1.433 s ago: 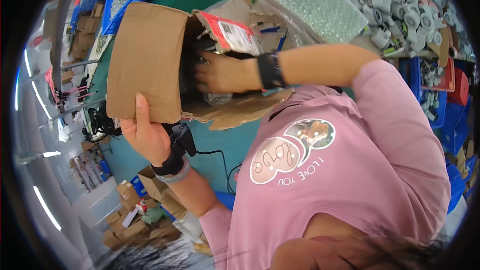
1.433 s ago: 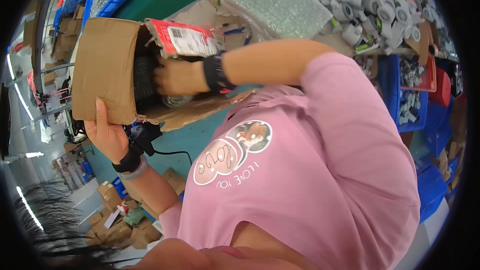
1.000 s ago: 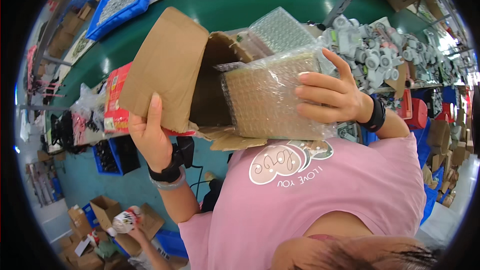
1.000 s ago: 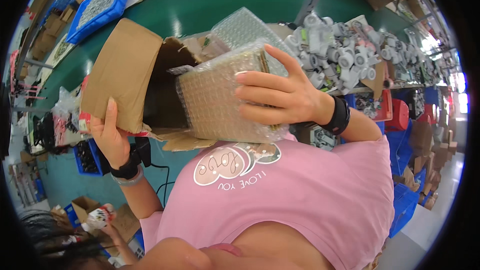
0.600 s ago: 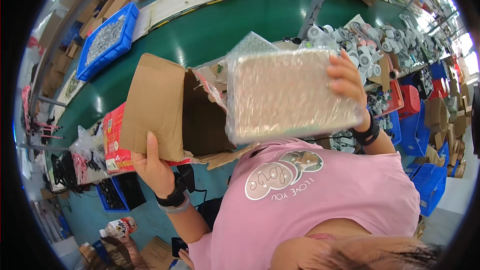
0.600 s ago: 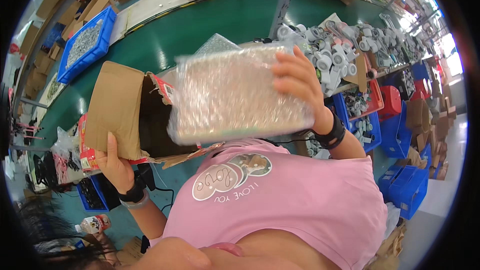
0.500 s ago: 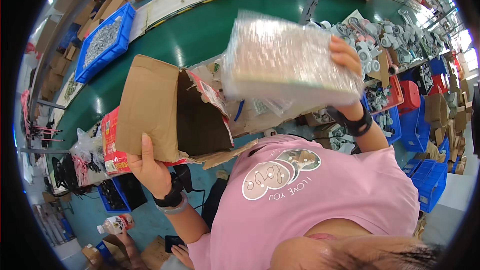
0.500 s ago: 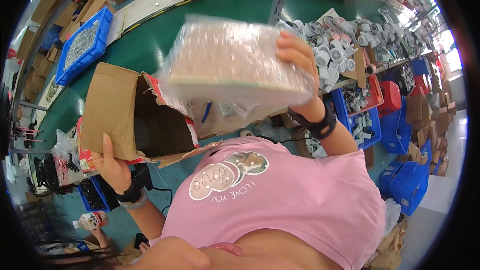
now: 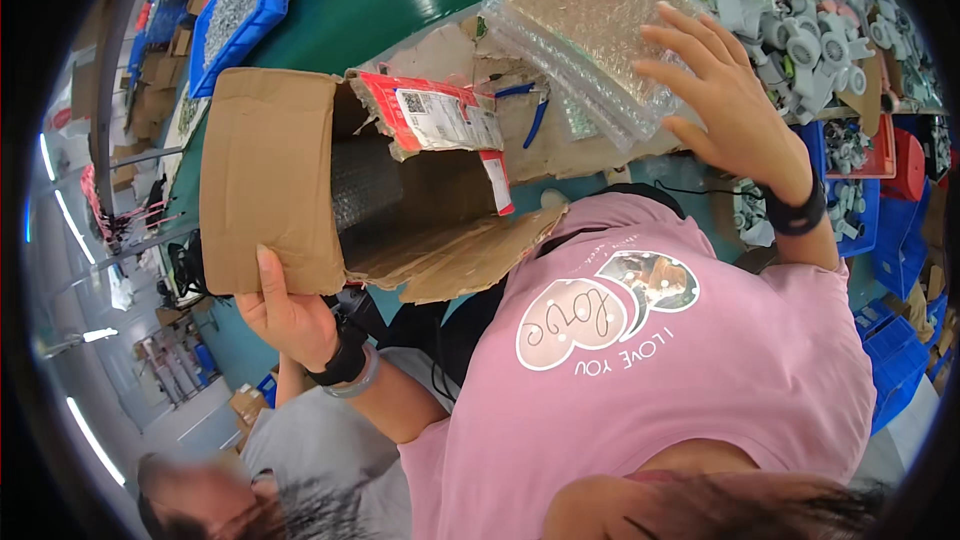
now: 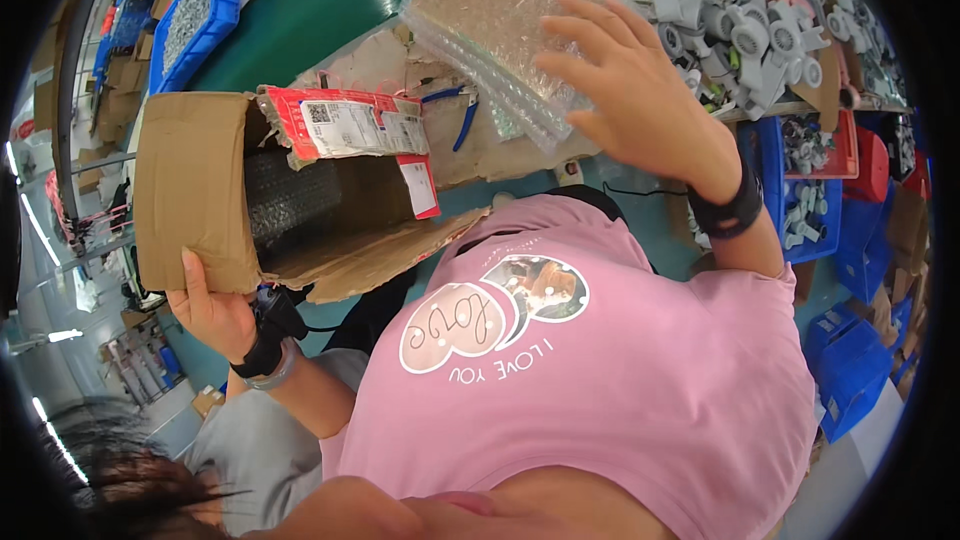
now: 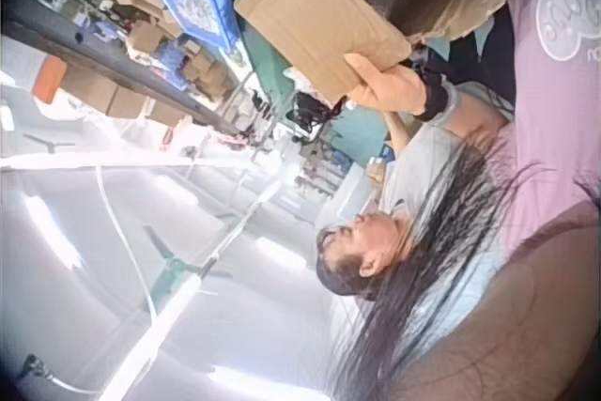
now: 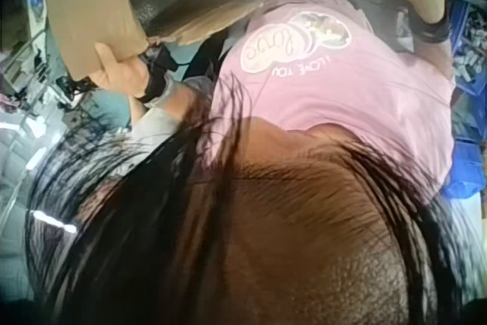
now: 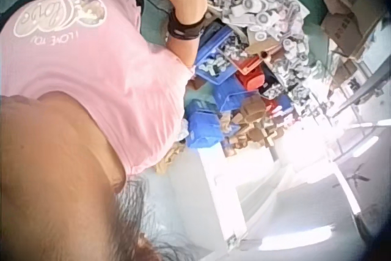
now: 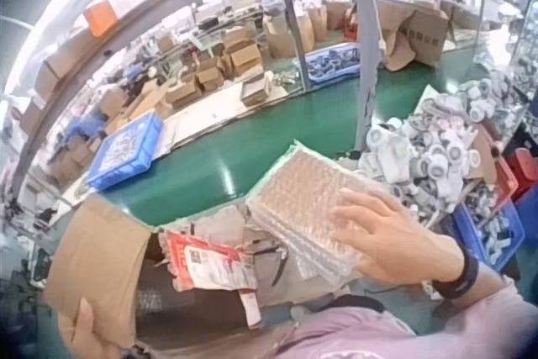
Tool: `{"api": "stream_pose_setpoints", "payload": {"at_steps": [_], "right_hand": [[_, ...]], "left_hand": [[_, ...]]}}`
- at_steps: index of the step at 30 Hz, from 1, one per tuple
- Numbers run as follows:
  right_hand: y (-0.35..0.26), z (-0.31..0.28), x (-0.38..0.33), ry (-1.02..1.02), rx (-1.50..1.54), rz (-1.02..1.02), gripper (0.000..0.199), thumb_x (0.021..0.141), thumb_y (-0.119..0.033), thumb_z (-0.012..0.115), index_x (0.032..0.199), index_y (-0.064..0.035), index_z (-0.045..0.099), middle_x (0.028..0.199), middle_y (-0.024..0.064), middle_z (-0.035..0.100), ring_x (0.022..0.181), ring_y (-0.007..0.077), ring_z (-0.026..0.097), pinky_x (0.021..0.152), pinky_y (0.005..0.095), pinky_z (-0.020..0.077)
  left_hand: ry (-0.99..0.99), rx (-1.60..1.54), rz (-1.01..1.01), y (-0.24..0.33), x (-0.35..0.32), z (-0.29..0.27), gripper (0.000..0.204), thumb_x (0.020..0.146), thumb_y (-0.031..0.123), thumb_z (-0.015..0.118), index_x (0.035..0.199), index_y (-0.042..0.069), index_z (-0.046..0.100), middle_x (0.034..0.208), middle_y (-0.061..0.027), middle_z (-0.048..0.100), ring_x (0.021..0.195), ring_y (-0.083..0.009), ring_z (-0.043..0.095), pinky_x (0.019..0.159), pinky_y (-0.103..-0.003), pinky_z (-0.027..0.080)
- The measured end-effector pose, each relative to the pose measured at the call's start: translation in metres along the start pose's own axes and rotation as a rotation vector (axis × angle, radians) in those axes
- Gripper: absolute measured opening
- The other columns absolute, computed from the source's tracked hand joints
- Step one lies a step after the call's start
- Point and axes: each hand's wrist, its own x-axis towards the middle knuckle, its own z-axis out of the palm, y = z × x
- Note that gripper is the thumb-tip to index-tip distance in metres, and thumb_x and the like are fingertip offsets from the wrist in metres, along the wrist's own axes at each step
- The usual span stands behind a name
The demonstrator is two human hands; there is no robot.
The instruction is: Opening a red shipping box using a utility knife and removing bubble-wrapped metal components.
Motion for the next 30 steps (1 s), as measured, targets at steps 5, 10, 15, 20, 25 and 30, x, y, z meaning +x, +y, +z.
{"api": "stream_pose_setpoints", "payload": {"at_steps": [5,10,15,20,25,30], "right_hand": [[-0.056,0.034,0.028,-0.083,0.593,-0.381,0.033,0.076,-0.012,0.067,0.106,-0.0009,0.060,0.115,0.0170,0.061,0.114,0.0378,0.058,0.096,0.0438,0.0471],[-0.189,0.127,0.134,-0.174,0.143,-0.630,0.016,0.077,-0.022,0.068,0.084,-0.0096,0.076,0.084,0.0075,0.073,0.072,0.0218,0.068,0.050,0.0409,0.0472],[-0.284,0.203,0.223,-0.201,0.018,-0.718,0.022,0.087,-0.021,0.063,0.102,-0.0098,0.073,0.102,0.0090,0.070,0.091,0.0221,0.065,0.075,0.0453,0.0495],[-0.279,0.261,0.225,0.112,-0.034,-0.734,0.023,0.089,-0.023,0.060,0.106,-0.0131,0.070,0.108,0.0062,0.068,0.101,0.0225,0.062,0.085,0.0479,0.0457],[-0.251,0.269,0.212,0.314,-0.040,-0.709,0.024,0.091,-0.025,0.057,0.110,-0.0164,0.068,0.114,0.0034,0.066,0.110,0.0229,0.059,0.095,0.0506,0.0418],[-0.212,0.251,0.181,0.319,-0.098,-0.676,0.025,0.093,-0.026,0.055,0.114,-0.0196,0.066,0.119,0.0007,0.064,0.120,0.0232,0.057,0.105,0.0533,0.0380]], "left_hand": [[-0.060,0.041,-0.010,0.011,0.000,0.009,0.031,0.099,0.002,0.054,0.129,-0.005,0.056,0.127,-0.0141,0.062,0.112,-0.0221,0.062,0.098,-0.038,0.050],[-0.086,0.016,-0.085,0.020,-0.002,0.010,0.032,0.100,0.002,0.053,0.131,-0.004,0.055,0.128,-0.0132,0.062,0.113,-0.0221,0.061,0.098,-0.039,0.050],[-0.066,0.111,-0.100,0.026,0.001,0.008,0.032,0.100,0.002,0.054,0.131,-0.003,0.055,0.128,-0.0125,0.062,0.114,-0.0215,0.061,0.099,-0.038,0.049],[-0.063,0.217,-0.077,0.037,-0.003,0.000,0.033,0.099,0.002,0.055,0.131,-0.003,0.055,0.130,-0.0127,0.061,0.115,-0.0207,0.060,0.101,-0.036,0.047],[-0.045,0.224,-0.068,0.041,-0.007,-0.010,0.033,0.099,0.002,0.055,0.132,-0.003,0.055,0.131,-0.0132,0.060,0.115,-0.0211,0.060,0.102,-0.037,0.047],[-0.086,0.232,-0.101,0.041,0.001,-0.010,0.033,0.099,0.003,0.055,0.132,-0.003,0.054,0.131,-0.0126,0.060,0.117,-0.0210,0.059,0.101,-0.039,0.048]]}}
